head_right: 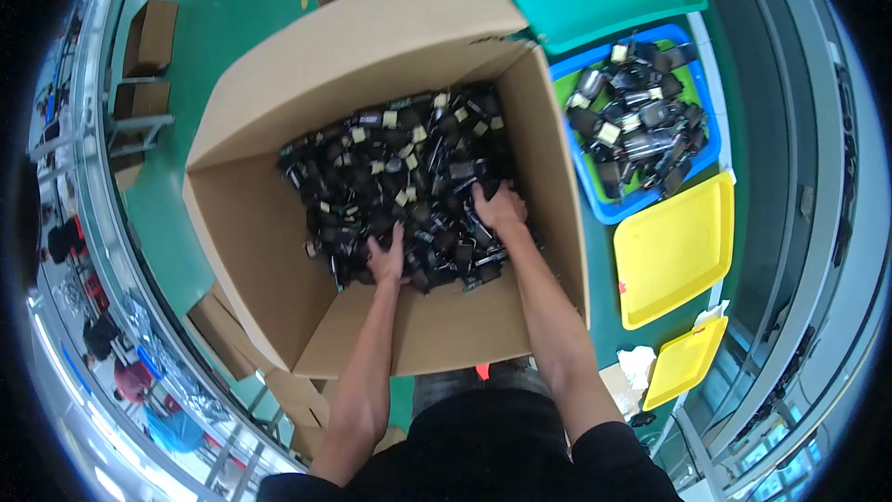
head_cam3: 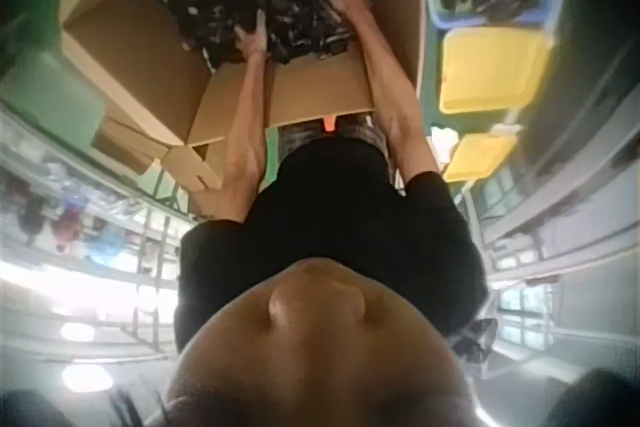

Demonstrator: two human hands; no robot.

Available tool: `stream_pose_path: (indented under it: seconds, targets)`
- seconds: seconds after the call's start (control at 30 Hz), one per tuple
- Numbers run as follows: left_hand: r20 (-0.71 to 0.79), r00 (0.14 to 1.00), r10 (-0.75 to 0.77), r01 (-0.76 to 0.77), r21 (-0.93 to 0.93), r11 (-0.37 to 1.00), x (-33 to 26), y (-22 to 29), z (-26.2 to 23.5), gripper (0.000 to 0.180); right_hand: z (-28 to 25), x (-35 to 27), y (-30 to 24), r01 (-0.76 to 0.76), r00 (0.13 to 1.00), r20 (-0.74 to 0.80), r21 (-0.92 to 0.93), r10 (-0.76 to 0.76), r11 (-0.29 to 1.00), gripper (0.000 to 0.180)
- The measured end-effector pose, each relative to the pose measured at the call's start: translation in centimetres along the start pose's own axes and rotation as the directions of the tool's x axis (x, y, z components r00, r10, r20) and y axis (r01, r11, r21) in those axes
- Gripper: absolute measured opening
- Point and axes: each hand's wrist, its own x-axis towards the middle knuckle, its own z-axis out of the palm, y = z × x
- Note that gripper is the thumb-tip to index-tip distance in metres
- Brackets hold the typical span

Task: The person uses a syringe to apply a clear liquid to small black cylindrical components with wires. They pick each component from a yellow tray, apply the liquid, and place it back. Later, they transfer a large batch of these components from a cardboard box into a blue tray.

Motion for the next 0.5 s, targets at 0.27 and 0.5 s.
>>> stream_pose_path:
  seconds: [0.27, 0.5]
  targets:
    - [0.190, 0.968, 0.162, -0.123, -0.203, 0.972, 0.2, 3.2, 2.1, 0.094, 2.3, -1.2, -3.6, 0.229, 0.973, 0.028, -0.038, -0.228, 0.973, 0.076]
    - [0.253, 0.948, 0.191, -0.051, -0.473, 0.880, 0.6, 1.7, 2.6, 0.081, 0.9, -3.7, -5.1, 0.230, 0.964, 0.124, 0.055, -0.235, 0.972, 0.071]
